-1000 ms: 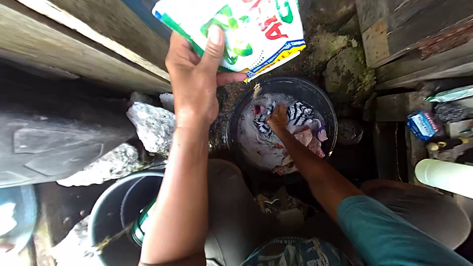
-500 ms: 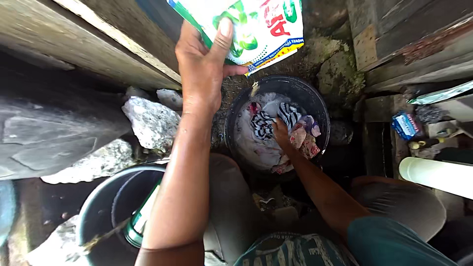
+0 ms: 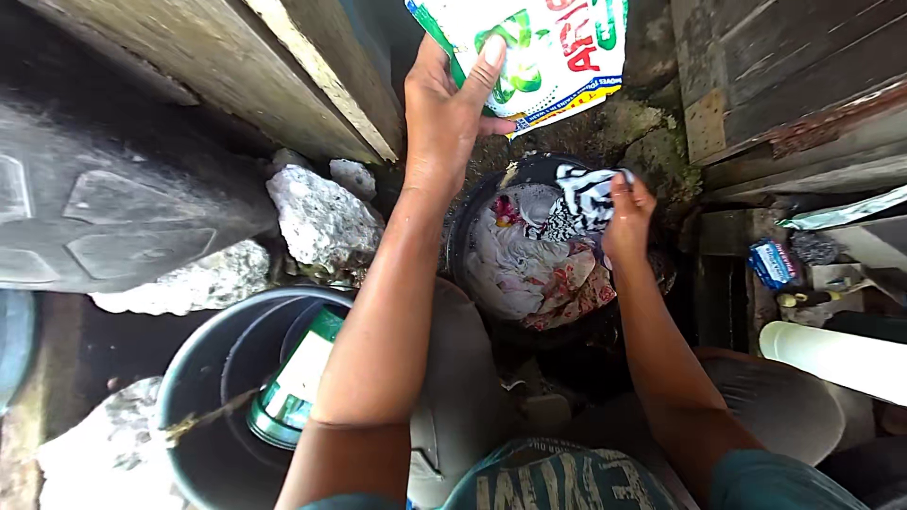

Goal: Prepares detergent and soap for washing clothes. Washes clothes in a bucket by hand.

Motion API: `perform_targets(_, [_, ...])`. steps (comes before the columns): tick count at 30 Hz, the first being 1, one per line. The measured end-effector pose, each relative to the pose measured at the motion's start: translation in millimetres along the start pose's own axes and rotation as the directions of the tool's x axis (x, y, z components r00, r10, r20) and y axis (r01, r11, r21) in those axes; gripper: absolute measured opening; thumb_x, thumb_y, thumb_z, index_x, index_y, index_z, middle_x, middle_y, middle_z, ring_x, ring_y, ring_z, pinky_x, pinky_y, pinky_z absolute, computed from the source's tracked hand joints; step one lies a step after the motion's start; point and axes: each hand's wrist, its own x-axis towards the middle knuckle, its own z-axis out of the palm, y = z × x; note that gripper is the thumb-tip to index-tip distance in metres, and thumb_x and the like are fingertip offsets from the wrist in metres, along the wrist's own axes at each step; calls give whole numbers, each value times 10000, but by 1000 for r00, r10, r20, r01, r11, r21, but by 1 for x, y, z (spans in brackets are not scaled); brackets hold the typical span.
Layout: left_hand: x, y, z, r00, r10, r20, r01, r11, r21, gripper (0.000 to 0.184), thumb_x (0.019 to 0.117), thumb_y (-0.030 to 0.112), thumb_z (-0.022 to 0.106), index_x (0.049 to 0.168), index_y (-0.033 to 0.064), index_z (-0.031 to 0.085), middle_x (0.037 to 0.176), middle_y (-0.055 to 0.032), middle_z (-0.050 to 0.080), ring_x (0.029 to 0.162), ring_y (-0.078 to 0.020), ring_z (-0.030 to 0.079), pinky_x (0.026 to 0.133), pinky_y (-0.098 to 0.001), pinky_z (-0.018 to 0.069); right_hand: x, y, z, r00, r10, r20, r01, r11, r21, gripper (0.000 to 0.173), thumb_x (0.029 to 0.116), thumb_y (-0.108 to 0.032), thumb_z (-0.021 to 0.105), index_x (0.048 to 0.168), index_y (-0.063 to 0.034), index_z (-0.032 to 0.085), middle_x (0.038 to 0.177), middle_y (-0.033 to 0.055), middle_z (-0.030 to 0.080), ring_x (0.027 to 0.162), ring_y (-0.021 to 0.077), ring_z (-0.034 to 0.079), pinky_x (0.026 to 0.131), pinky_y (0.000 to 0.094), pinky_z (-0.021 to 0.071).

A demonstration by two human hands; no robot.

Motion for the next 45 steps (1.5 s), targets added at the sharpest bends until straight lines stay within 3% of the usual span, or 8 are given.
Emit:
perform_targets(4, [0, 2, 0, 1000, -17, 10, 18, 999, -29, 233, 1055, 86, 546, 1262, 4, 479, 1067, -143, 692, 843, -272, 756, 629, -411, 674, 5, 87, 16, 943, 142, 302, 48, 838, -544, 326, 997, -170, 621, 1130, 119, 689, 1182, 297, 657, 1135, 389, 632, 1007, 554, 488])
perform_targets(9, [1, 4, 0, 993, -101, 54, 108, 984, -138, 171, 1094, 128, 459, 1241, 40, 472, 1048, -143, 691, 819, -274, 754, 622, -414, 670, -43, 176, 46, 782, 457, 423, 139, 535, -834, 803, 881, -346, 775, 1571, -132, 426, 1680, 290, 106, 1539, 536, 47, 1140, 812, 50])
perform_targets(13, [1, 5, -5, 968, -114, 224, 178, 939, -293, 269, 1133, 247, 299, 1303, 90, 436, 1127, -137, 681, 871, -244, 748, 646, -367, 662, -5, 173, 44, 509, 737, 445, 36, 498, -866, 756, 922, -334, 752, 1560, -105, 418, 1582, 258, 394, 1425, 475, 416, 1119, 700, 341])
perform_targets(18, [-1, 5, -2, 958, -114, 261, 229, 855, -466, 366, 1132, 337, 209, 1208, 113, 489, 1085, -111, 702, 880, -200, 747, 659, -316, 649, -74, 171, 52, 815, 413, 405, 134, 546, -827, 678, 946, -390, 682, 1517, -78, 492, 1676, 290, 132, 1558, 487, 47, 1185, 765, 68])
perform_targets(24, [-5, 4, 0, 963, -130, 236, 229, 855, -466, 335, 1136, 311, 233, 1243, 101, 471, 1086, -135, 687, 865, -217, 743, 641, -333, 646, -122, 130, 12, 721, 590, 364, -79, 591, -802, 398, 1057, -216, 526, 1347, 39, 622, 1465, 256, 535, 1418, 406, 452, 1192, 559, 322])
perform_targets(30, [-6, 7, -6, 970, -94, 226, 190, 871, -453, 324, 1139, 300, 247, 1295, 107, 455, 1139, -131, 681, 896, -220, 744, 647, -333, 649, -100, 77, -22, 821, 549, 155, -547, 835, -60, 218, 1056, -133, 520, 1115, 32, 649, 1036, 100, 652, 945, 140, 603, 898, 382, 519])
perform_targets(41, [-8, 8, -7, 971, -90, 222, 180, 885, -429, 295, 1138, 278, 266, 1276, 111, 467, 1110, -136, 694, 861, -226, 749, 626, -327, 645, -74, -52, -24, 988, 28, 152, -115, 788, 604, 235, 1065, -205, 411, 1025, -199, 643, 1011, -49, 691, 993, 79, 666, 927, 314, 562])
perform_targets(45, [-7, 6, -8, 969, -87, 232, 180, 889, -422, 276, 1136, 267, 281, 1265, 112, 470, 1097, -134, 698, 854, -222, 751, 618, -328, 645, -74, -37, -15, 975, -39, 218, -14, 971, 238, 143, 1023, -150, 511, 983, -142, 649, 888, -71, 657, 816, 13, 635, 756, 237, 566])
